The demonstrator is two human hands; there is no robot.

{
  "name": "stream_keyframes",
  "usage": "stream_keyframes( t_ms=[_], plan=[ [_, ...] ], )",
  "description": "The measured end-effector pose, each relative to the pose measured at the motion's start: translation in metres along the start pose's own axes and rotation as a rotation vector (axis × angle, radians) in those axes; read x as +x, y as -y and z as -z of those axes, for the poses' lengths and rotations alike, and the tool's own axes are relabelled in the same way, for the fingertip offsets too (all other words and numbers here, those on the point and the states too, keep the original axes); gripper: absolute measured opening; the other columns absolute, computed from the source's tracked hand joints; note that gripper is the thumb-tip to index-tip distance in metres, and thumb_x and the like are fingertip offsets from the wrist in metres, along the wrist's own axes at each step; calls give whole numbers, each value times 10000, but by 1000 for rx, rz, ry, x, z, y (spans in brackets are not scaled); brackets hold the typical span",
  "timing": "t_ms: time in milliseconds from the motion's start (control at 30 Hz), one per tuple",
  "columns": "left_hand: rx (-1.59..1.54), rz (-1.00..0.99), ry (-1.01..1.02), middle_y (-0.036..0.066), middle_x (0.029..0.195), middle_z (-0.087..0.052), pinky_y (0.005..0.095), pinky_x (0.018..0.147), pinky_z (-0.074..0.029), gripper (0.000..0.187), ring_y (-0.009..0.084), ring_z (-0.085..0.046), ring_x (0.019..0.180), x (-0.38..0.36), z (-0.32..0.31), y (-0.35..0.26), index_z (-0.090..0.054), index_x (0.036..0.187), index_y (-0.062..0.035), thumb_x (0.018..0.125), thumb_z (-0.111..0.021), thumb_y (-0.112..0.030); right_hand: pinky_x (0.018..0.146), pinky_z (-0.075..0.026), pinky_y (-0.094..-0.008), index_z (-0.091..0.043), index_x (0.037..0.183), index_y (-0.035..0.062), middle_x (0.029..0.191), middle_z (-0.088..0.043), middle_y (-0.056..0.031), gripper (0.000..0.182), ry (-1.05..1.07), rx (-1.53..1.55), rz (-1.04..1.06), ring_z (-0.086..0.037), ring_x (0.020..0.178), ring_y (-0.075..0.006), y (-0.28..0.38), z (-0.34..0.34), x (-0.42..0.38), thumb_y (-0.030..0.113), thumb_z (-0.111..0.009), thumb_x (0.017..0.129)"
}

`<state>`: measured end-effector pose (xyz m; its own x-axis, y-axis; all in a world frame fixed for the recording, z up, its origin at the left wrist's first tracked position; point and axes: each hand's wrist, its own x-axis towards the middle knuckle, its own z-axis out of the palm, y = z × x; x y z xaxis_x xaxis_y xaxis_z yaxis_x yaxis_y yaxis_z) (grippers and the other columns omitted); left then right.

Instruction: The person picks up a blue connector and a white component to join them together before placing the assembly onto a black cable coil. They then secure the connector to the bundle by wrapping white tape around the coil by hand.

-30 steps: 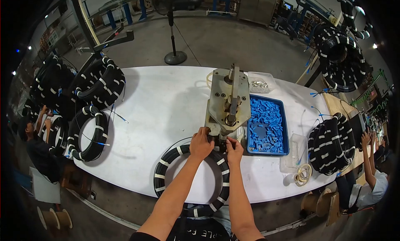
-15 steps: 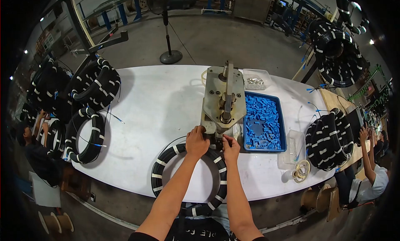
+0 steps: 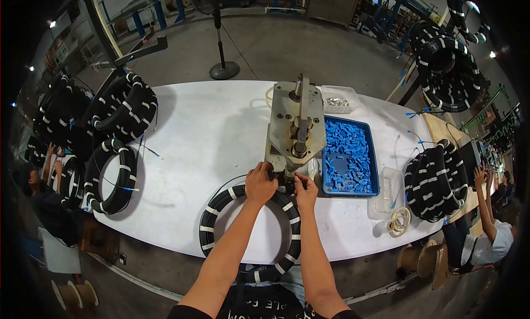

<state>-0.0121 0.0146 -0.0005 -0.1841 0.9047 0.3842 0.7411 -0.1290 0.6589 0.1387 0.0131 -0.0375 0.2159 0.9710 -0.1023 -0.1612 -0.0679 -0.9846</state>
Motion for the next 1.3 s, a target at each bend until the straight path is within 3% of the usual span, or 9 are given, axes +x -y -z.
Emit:
stream_keyframes(
  t_ms=[433,567,633,833,933,1133,1200,1233,1300],
  plan=[
    [90,-54,70,102,885,-680,433,807,-479,264,306,-646,864,0,2,-3,-663,924,-77,759,-634,-282,537,-389,-189,-695,1067,8,781,-614,30,170,2,20,0,-474,605,-33,4,-2,-1,77,-668,914],
    [100,-41,67,97,868,-675,435,791,-483,243,304,-641,852,-2,2,-6,-662,889,-75,781,-600,-284,543,-387,-188,-700,1063,16,790,-617,32,165,1,10,-5,-478,621,-32,5,-1,-3,82,-668,915],
    [112,-178,-10,98,793,-653,439,722,-492,183,308,-635,774,0,0,0,-648,828,-73,784,-577,-236,550,-387,-188,-705,1059,29,806,-623,34,158,-4,-32,22,-484,637,-33,2,-1,0,90,-667,918],
    [97,-244,-59,132,726,-633,460,687,-489,191,349,-624,716,-2,-2,2,-614,764,-48,803,-518,-209,583,-401,-196,-710,1066,48,828,-637,38,168,-6,20,25,-504,672,-38,7,-1,-5,104,-677,912],
    [77,-268,37,141,706,-626,466,669,-489,202,361,-620,698,-4,1,5,-601,734,-52,811,-487,-199,597,-406,-196,-711,1061,45,835,-643,32,169,-16,18,-6,-516,692,-39,17,1,-16,100,-682,904],
    [155,-252,81,152,678,-637,456,664,-498,263,360,-628,658,-6,-2,10,-588,654,-65,824,-469,-226,639,-455,-236,-712,1017,28,854,-664,-7,139,-127,-117,8,-557,710,-83,23,-9,-37,70,-672,891],
    [164,-250,85,158,671,-638,460,661,-501,268,367,-627,647,-6,-3,10,-589,640,-68,821,-469,-226,639,-458,-240,-712,999,37,849,-671,-19,123,-252,-229,13,-576,712,-96,29,-18,-45,65,-658,892],
    [172,-245,84,165,664,-638,464,657,-504,273,373,-626,635,-7,-3,9,-589,627,-72,818,-470,-226,637,-473,-278,-708,975,40,889,-706,-72,117,-292,-295,88,-608,684,-145,25,-20,-46,72,-660,873],
    [187,-249,87,167,649,-634,470,631,-505,276,381,-620,610,-7,-4,10,-588,615,-75,816,-472,-225,639,-477,-291,-700,969,35,899,-705,-84,112,-296,-301,151,-609,676,-159,28,-22,-49,70,-652,873]
  ],
)
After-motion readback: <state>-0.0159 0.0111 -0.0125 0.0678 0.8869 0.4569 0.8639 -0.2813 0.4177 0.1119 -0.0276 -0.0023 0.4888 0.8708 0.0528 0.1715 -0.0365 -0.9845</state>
